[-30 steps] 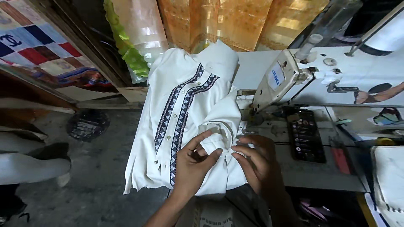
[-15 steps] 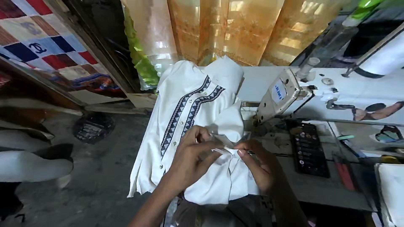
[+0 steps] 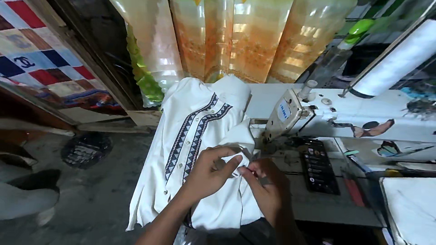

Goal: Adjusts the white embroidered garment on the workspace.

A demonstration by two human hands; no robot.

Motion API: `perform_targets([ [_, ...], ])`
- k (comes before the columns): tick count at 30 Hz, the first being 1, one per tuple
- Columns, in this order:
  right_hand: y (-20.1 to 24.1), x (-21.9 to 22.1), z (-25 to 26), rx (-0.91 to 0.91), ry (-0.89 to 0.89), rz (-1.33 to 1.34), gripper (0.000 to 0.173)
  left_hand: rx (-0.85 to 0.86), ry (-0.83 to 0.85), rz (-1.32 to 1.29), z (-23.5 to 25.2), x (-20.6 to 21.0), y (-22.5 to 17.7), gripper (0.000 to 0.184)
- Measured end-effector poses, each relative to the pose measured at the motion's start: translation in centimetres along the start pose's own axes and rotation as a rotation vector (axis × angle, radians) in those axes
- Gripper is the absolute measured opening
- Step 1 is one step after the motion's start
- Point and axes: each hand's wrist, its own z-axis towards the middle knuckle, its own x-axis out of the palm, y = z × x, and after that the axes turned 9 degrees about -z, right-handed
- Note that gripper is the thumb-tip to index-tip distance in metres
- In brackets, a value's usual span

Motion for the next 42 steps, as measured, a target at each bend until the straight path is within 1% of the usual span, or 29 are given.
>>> perform_targets([
  [3,-0.7,-1.1,0.7,0.113,0.065,0.083,0.021,-0.067,-0.035,-0.07,-0.2,0.1,0.2,0.022],
  [5,-1.4,-2.0,1.0,0.169,0.022,0.09,0.022,-0.114,-0.061,-0.088,-0.4,0.0,0.1,0.021],
  [6,-1.6,-2.3,1.0,0.171,-0.015,0.091,0.024,-0.133,-0.077,-0.092,-0.5,0.0,0.1,0.02],
  [8,-1.5,-2.7,0.9,0.127,-0.053,0.083,0.033,-0.158,-0.095,-0.097,-0.7,0.1,0.1,0.019],
  [9,-1.3,-2.8,0.9,0.084,-0.039,0.079,0.034,-0.16,-0.094,-0.104,-0.7,0.2,0.1,0.019],
  [10,-1.2,-2.7,0.9,0.046,0.006,0.083,0.029,-0.157,-0.087,-0.115,-0.6,0.2,0.2,0.019],
  [12,-1.0,-2.0,1.1,0.013,0.133,0.141,0.031,-0.148,-0.061,-0.139,-0.6,0.5,0.3,0.019],
  [13,-1.1,-1.4,1.2,0.03,0.17,0.176,0.029,-0.146,-0.05,-0.143,-0.5,0.6,0.3,0.019],
  [15,-0.9,-0.3,1.3,0.118,0.163,0.203,0.017,-0.152,-0.045,-0.137,-0.5,0.8,0.4,0.021],
  [16,-0.8,0.1,1.3,0.168,0.142,0.203,0.017,-0.158,-0.049,-0.127,-0.6,0.9,0.4,0.021],
  [18,-0.9,0.5,1.3,0.251,0.074,0.205,0.028,-0.168,-0.055,-0.12,-0.8,1.1,0.5,0.021],
  [19,-1.2,0.5,1.4,0.263,0.053,0.235,0.031,-0.179,-0.067,-0.123,-1.0,1.2,0.5,0.021],
  [20,-1.7,0.3,1.4,0.25,0.043,0.27,0.033,-0.192,-0.086,-0.13,-1.1,1.1,0.5,0.022],
  [22,-2.4,-0.6,1.3,0.174,0.06,0.261,0.03,-0.222,-0.124,-0.15,-1.4,0.9,0.5,0.023],
  [26,-2.8,-2.0,0.6,0.014,0.087,0.104,0.017,-0.257,-0.153,-0.168,-1.5,0.7,0.5,0.023],
  [28,-2.8,-2.0,0.3,-0.055,0.08,0.049,0.015,-0.256,-0.158,-0.164,-1.5,0.9,0.6,0.022],
  [34,-2.8,-1.2,0.4,-0.12,0.066,-0.028,0.019,-0.253,-0.137,-0.182,-1.3,1.0,0.5,0.022],
  [38,-2.9,-0.4,0.3,-0.225,0.042,-0.155,0.019,-0.253,-0.131,-0.189,-1.3,1.0,0.4,0.022],
  [40,-2.8,-0.5,0.1,-0.231,0.056,-0.133,0.021,-0.248,-0.137,-0.183,-1.4,1.0,0.4,0.022],
  [42,-2.3,-1.7,0.1,-0.163,0.114,0.004,0.022,-0.255,-0.137,-0.171,-1.4,1.0,0.4,0.022],
])
